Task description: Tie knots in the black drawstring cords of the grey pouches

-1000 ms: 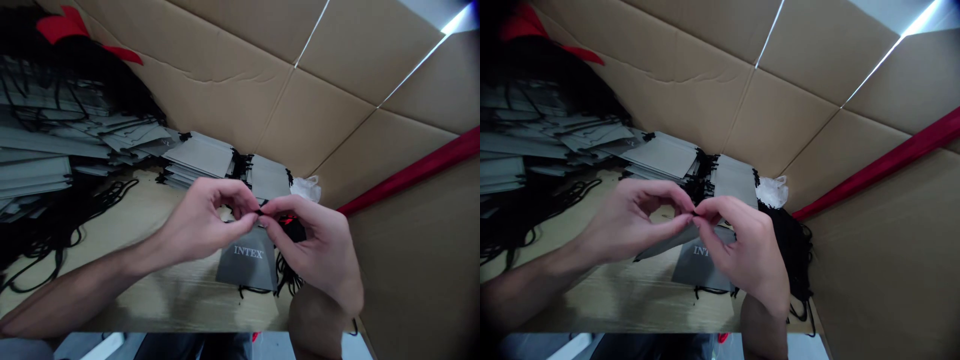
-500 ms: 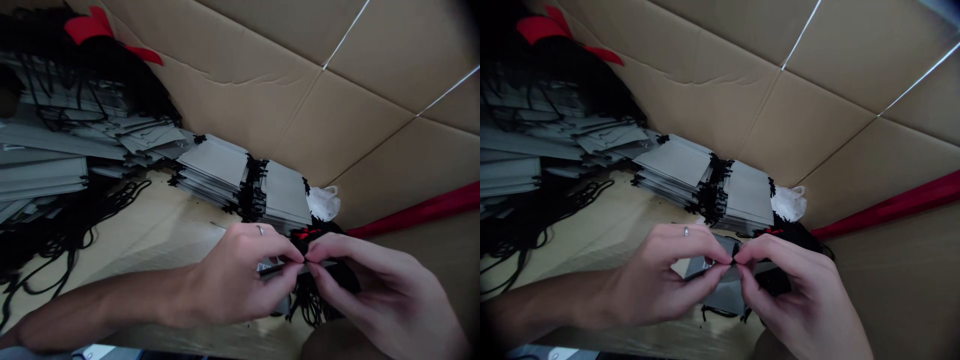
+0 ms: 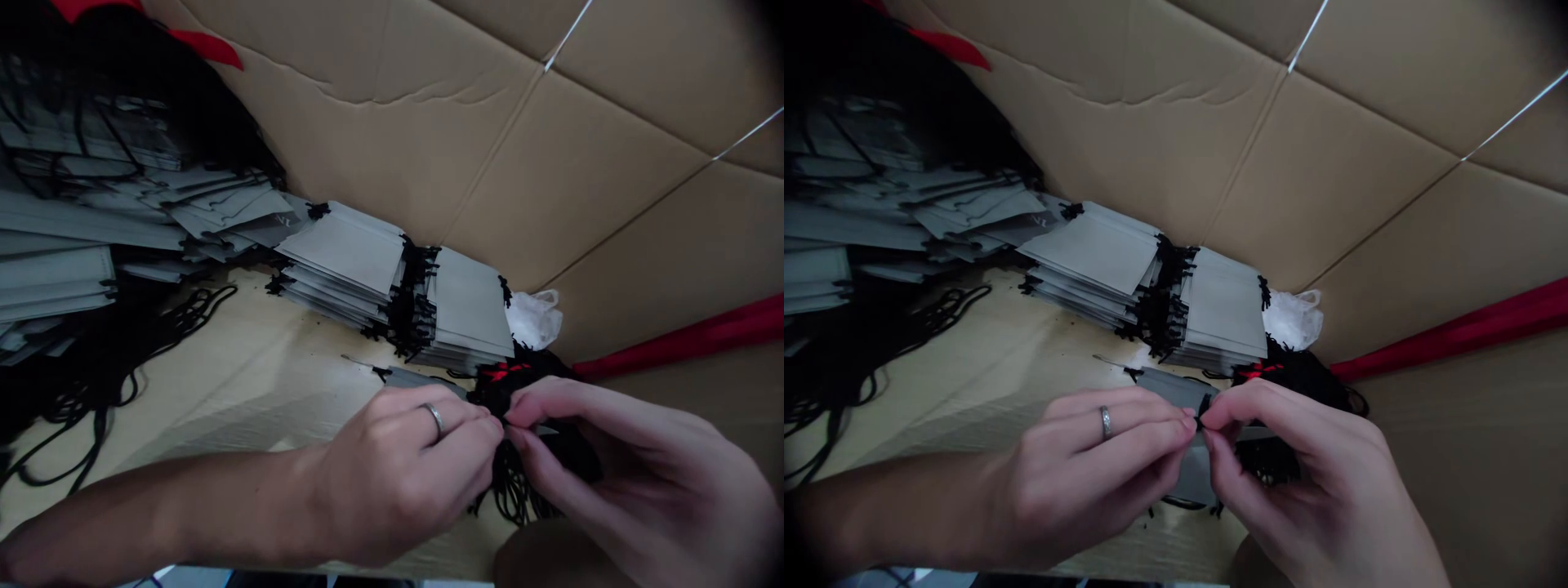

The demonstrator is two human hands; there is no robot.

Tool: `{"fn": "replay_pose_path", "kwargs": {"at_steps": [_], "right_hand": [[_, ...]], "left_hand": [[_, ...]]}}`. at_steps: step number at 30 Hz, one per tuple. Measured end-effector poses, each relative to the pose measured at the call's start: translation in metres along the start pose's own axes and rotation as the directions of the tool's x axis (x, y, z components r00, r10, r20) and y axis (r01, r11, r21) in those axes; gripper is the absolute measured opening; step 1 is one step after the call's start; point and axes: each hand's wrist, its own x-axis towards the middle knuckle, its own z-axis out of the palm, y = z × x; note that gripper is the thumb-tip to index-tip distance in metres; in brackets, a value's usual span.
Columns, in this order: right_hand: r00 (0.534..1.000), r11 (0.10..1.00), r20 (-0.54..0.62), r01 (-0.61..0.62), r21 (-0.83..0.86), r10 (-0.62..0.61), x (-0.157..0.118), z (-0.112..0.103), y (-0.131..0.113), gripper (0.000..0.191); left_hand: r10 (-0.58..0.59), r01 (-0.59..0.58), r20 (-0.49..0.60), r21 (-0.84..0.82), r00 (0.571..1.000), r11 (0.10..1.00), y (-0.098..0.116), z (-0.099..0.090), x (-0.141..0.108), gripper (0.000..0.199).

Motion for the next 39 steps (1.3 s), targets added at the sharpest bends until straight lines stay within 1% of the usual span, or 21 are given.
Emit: {"fn": "replay_pose_path", "kwargs": {"at_steps": [2, 3, 6, 8, 12, 14, 16, 19, 21, 24, 27, 29, 30, 31, 32, 34, 35, 36, 39], "right_hand": [[1.000, 1.000, -0.003, -0.030, -0.005, 0.030, -0.001, 0.000, 0.000, 0.006], [1.000, 1.000, 0.002, -0.023, -0.007, 0.023, -0.002, 0.000, 0.000, 0.007], [1.000, 1.000, 0.005, 0.030, -0.007, -0.030, -0.001, 0.001, 0.004, 0.014], [0.999, 0.999, 0.006, 0.047, -0.008, -0.047, 0.000, 0.001, 0.005, 0.016], [1.000, 1.000, 0.012, 0.026, -0.002, -0.026, -0.002, 0.002, 0.007, 0.016], [1.000, 1.000, 0.027, 0.012, 0.003, -0.012, -0.003, 0.002, 0.008, 0.016], [0.999, 1.000, 0.048, -0.002, 0.004, 0.002, -0.004, 0.003, 0.010, 0.016], [0.998, 1.000, 0.062, -0.021, 0.015, 0.020, -0.002, 0.003, 0.011, 0.012], [0.997, 0.999, 0.070, -0.045, 0.022, 0.043, 0.000, 0.004, 0.011, 0.009], [0.995, 0.998, 0.085, -0.062, 0.027, 0.060, 0.004, 0.006, 0.010, 0.006], [0.994, 0.998, 0.102, -0.053, 0.042, 0.049, 0.008, 0.007, 0.009, 0.007], [0.991, 0.997, 0.123, -0.051, 0.057, 0.044, 0.011, 0.008, 0.010, 0.009], [0.990, 0.997, 0.134, -0.050, 0.064, 0.041, 0.013, 0.009, 0.010, 0.009], [0.990, 0.996, 0.140, -0.046, 0.071, 0.036, 0.015, 0.010, 0.011, 0.009], [0.989, 0.996, 0.142, -0.043, 0.074, 0.032, 0.017, 0.011, 0.012, 0.009], [0.991, 0.997, 0.129, -0.047, 0.069, 0.038, 0.023, 0.014, 0.014, 0.009], [0.992, 0.996, 0.116, -0.058, 0.066, 0.051, 0.026, 0.016, 0.015, 0.009], [0.992, 0.995, 0.102, -0.077, 0.069, 0.069, 0.030, 0.018, 0.017, 0.009], [0.988, 0.983, 0.091, -0.137, 0.123, 0.126, 0.042, 0.026, 0.023, 0.009]], "left_hand": [[-0.029, 0.028, -0.025, -0.021, 0.999, 0.999, 0.000, 0.003, -0.001, 0.010], [-0.032, 0.031, -0.022, -0.014, 0.999, 0.999, 0.000, 0.004, -0.001, 0.010], [-0.008, 0.006, 0.031, 0.041, 1.000, 0.999, 0.000, 0.003, -0.003, 0.008], [0.005, -0.008, 0.047, 0.068, 0.999, 0.998, 0.000, 0.002, -0.004, 0.008], [-0.034, 0.030, 0.073, 0.059, 0.997, 0.998, 0.002, 0.002, -0.006, 0.014], [-0.052, 0.048, 0.056, 0.066, 0.997, 0.997, 0.003, 0.004, -0.007, 0.015], [-0.077, 0.075, 0.028, 0.058, 0.997, 0.995, 0.003, 0.007, -0.007, 0.015], [-0.130, 0.129, 0.047, 0.024, 0.990, 0.991, 0.002, 0.010, -0.007, 0.015], [-0.136, 0.134, 0.072, 0.026, 0.988, 0.991, 0.001, 0.011, -0.007, 0.015], [-0.129, 0.126, 0.079, 0.040, 0.988, 0.991, 0.001, 0.013, -0.008, 0.016], [-0.147, 0.143, 0.056, 0.060, 0.988, 0.988, 0.001, 0.017, -0.011, 0.014], [-0.199, 0.199, 0.006, 0.045, 0.980, 0.979, 0.001, 0.020, -0.011, 0.012], [-0.260, 0.261, -0.016, 0.005, 0.965, 0.965, 0.000, 0.021, -0.010, 0.011], [-0.349, 0.347, -0.021, -0.063, 0.937, 0.936, -0.001, 0.023, -0.009, 0.010], [-0.455, 0.449, -0.009, -0.149, 0.890, 0.881, -0.003, 0.024, -0.007, 0.011], [-0.642, 0.632, 0.082, -0.307, 0.762, 0.711, -0.008, 0.026, -0.004, 0.010], [-0.697, 0.695, 0.146, -0.354, 0.702, 0.625, -0.012, 0.028, -0.003, 0.008], [-0.729, 0.737, 0.199, -0.379, 0.655, 0.559, -0.016, 0.030, -0.002, 0.008], [-0.781, 0.811, 0.297, -0.414, 0.550, 0.414, -0.030, 0.037, -0.002, 0.014]]}}
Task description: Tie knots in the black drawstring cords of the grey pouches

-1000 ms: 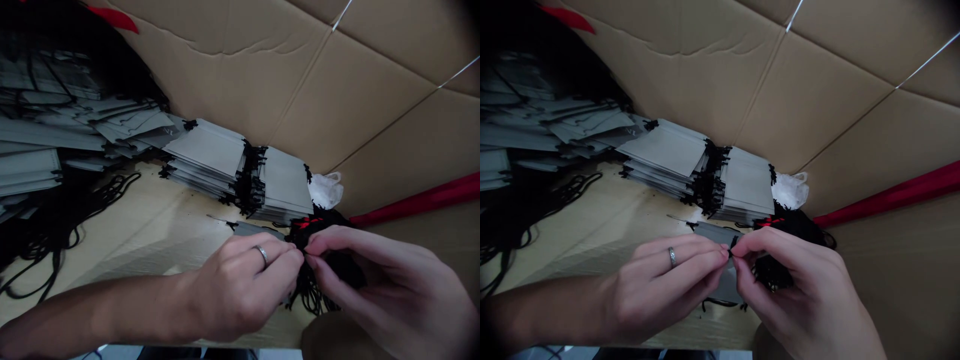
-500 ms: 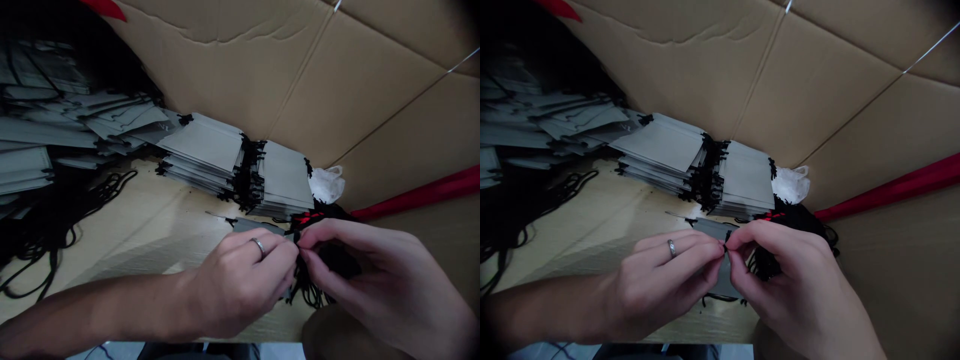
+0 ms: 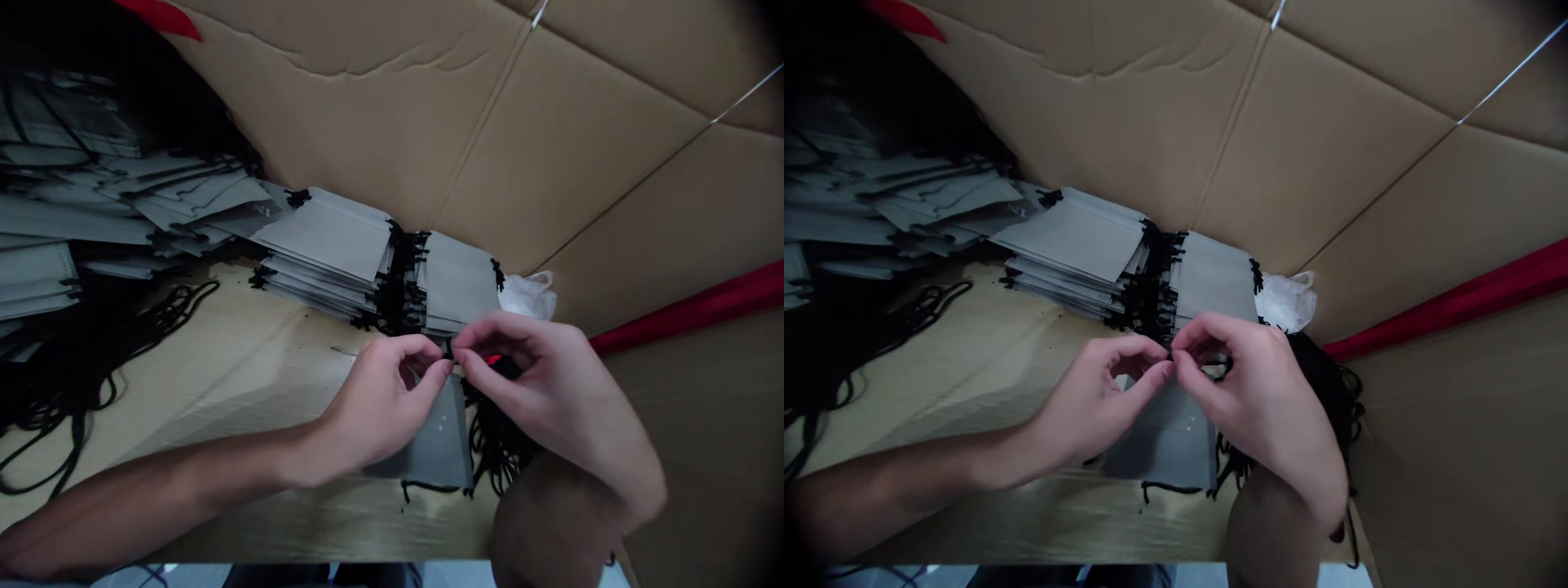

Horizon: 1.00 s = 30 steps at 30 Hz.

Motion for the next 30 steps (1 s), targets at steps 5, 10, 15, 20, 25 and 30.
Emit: {"fn": "replay_pose_path", "kwargs": {"at_steps": [5, 10, 15, 20, 25, 30], "right_hand": [[1.000, 0.999, 0.001, -0.023, 0.040, 0.023, 0.028, 0.020, 0.023, 0.007], [0.992, 0.994, 0.063, -0.107, -0.001, 0.107, 0.063, 0.055, 0.062, 0.011], [0.985, 0.991, 0.115, -0.133, 0.001, 0.132, 0.084, 0.088, 0.083, 0.012], [0.980, 0.993, 0.158, -0.118, -0.014, 0.118, 0.085, 0.093, 0.087, 0.016], [0.974, 0.994, 0.204, -0.087, -0.066, 0.099, 0.081, 0.078, 0.086, 0.026], [0.928, 0.988, 0.359, -0.046, -0.148, 0.097, 0.079, 0.079, 0.086, 0.028]], "left_hand": [[-0.179, 0.167, -0.112, -0.113, 0.977, 0.980, -0.028, 0.001, 0.027, 0.014], [-0.380, 0.352, -0.210, -0.158, 0.901, 0.923, -0.057, 0.004, 0.045, 0.025], [-0.482, 0.458, -0.262, -0.152, 0.836, 0.876, -0.071, 0.003, 0.052, 0.043], [-0.464, 0.482, -0.259, 0.010, 0.847, 0.876, -0.072, 0.004, 0.056, 0.045], [-0.388, 0.355, 0.008, 0.384, 0.922, 0.852, -0.049, -0.024, 0.061, 0.038], [-0.379, 0.110, 0.239, 0.703, 0.894, 0.702, -0.022, -0.083, 0.060, 0.019]]}}
